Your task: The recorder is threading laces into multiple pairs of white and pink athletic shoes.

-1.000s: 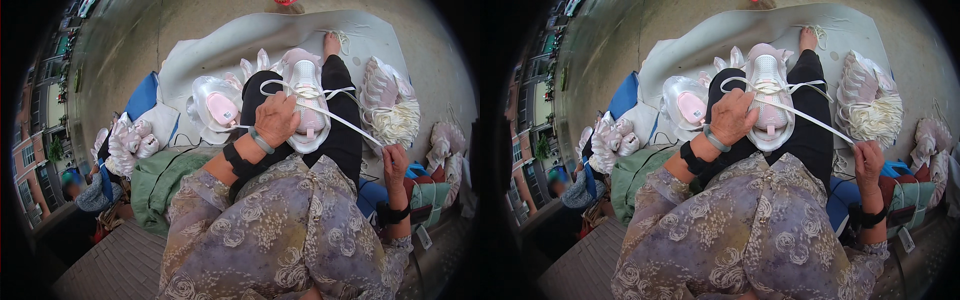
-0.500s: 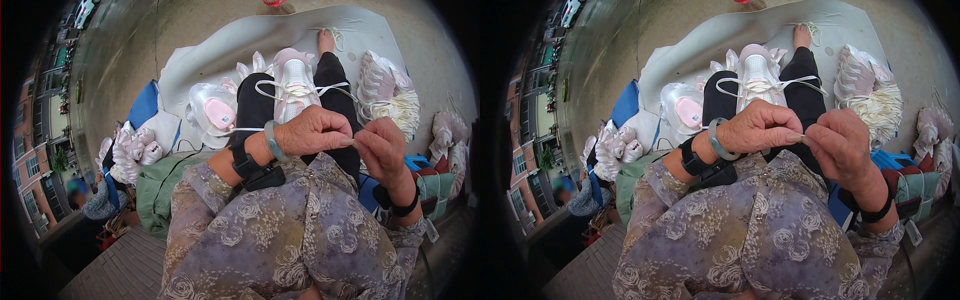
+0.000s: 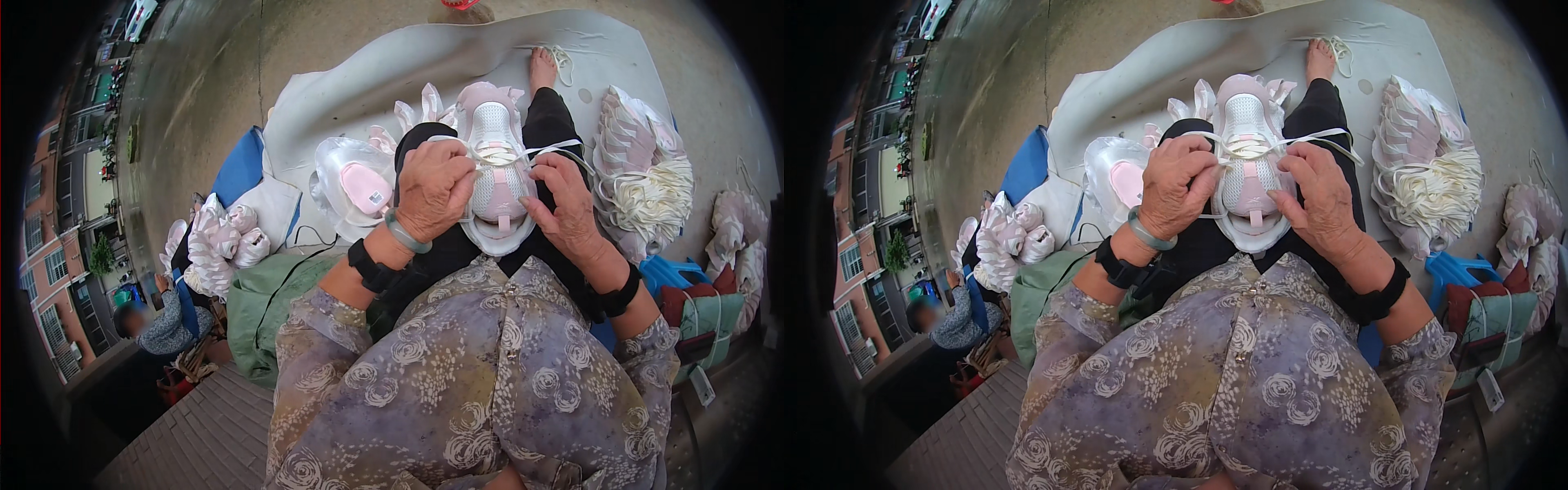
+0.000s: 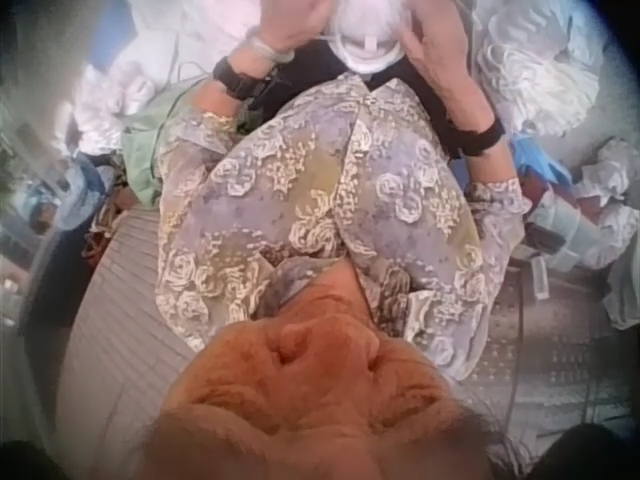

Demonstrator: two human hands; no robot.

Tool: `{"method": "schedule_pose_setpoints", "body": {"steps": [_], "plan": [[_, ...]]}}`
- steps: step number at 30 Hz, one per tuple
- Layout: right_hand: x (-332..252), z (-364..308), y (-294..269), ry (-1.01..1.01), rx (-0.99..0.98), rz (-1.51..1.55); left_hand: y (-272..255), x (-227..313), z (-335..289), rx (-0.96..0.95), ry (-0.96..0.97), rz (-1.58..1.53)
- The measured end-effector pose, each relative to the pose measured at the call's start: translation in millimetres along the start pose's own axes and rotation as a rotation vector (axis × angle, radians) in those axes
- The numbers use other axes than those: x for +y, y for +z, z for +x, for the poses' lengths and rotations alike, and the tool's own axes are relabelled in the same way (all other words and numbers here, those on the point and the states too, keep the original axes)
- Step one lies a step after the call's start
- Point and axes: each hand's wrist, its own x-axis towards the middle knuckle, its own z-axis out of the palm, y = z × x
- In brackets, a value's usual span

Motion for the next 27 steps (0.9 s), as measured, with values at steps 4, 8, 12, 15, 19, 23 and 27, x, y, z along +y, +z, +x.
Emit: {"method": "schedule_pose_setpoints", "body": {"steps": [4, 8, 12, 15, 19, 23, 27], "plan": [[0, 6, 13, -0.03, -0.008, -0.07, 28, 4, -7, -0.013, 0.147, 0.208], [1, 5, 17, -0.026, -0.036, -0.106, 34, 1, -13, -0.03, 0.171, 0.374], [1, 4, 19, 0.085, -0.048, -0.05, 36, 3, -14, -0.035, 0.123, 0.373], [1, 5, 20, 0.102, -0.019, -0.035, 35, 1, -15, -0.042, 0.162, 0.404], [0, 7, 19, -0.002, 0.037, -0.134, 36, -2, -15, -0.059, 0.209, 0.44], [-1, 6, 19, -0.003, 0.035, -0.183, 38, -2, -14, -0.085, 0.183, 0.386], [1, 9, 22, 0.025, 0.063, -0.1, 38, -6, -14, -0.128, 0.042, 0.188]]}}
